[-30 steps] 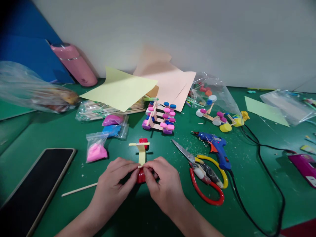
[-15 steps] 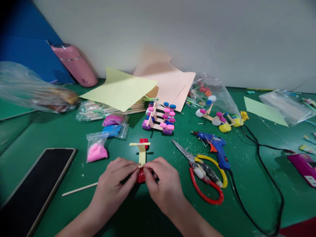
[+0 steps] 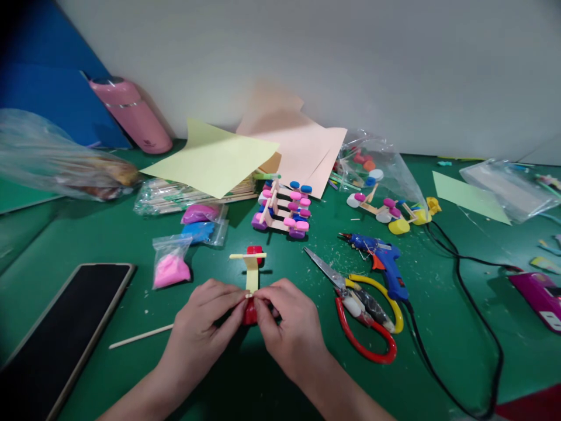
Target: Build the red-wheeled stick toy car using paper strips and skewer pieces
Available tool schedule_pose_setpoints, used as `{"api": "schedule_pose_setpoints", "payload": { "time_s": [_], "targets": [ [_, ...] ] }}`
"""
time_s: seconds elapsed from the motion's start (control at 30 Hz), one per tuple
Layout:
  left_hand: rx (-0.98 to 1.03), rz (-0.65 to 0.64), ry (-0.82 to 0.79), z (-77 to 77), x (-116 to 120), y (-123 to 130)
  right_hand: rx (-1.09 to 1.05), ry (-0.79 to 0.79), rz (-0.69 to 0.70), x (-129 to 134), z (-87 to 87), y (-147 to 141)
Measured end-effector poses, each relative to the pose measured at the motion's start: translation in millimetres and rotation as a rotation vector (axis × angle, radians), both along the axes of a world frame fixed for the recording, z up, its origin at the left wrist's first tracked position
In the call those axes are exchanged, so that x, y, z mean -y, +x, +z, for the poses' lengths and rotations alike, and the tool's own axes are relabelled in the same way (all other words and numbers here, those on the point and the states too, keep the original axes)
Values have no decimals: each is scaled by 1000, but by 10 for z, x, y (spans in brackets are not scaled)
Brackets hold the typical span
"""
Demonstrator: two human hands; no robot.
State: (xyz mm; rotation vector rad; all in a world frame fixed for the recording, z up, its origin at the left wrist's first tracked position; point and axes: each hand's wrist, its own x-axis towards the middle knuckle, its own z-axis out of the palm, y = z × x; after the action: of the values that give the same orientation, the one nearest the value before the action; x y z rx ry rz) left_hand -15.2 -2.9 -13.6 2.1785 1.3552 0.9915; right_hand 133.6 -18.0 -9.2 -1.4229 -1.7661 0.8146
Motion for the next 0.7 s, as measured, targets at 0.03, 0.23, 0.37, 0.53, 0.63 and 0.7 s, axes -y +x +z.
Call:
{"api": "schedule_pose_setpoints", "payload": {
  "time_s": [0.03, 0.23, 0.37, 0.53, 0.63, 0.7],
  "targets": [
    [0, 1, -1, 1, -2, 2, 0, -1, -2, 1, -3, -1],
    [-5, 15, -12, 18, -10, 14, 2, -30, -19, 19, -16, 12],
    [12, 26, -16, 36, 23, 9, -2, -39, -38, 31, -2, 61],
    [73, 49, -20, 104, 41, 0, -3, -64, -86, 64, 19, 113],
    [81, 84, 5, 192, 17, -52, -16, -65, -114, 87, 7, 123],
    [79, 114, 9, 267, 11, -138, -37, -55, -134, 97, -8, 131]
  ]
}}
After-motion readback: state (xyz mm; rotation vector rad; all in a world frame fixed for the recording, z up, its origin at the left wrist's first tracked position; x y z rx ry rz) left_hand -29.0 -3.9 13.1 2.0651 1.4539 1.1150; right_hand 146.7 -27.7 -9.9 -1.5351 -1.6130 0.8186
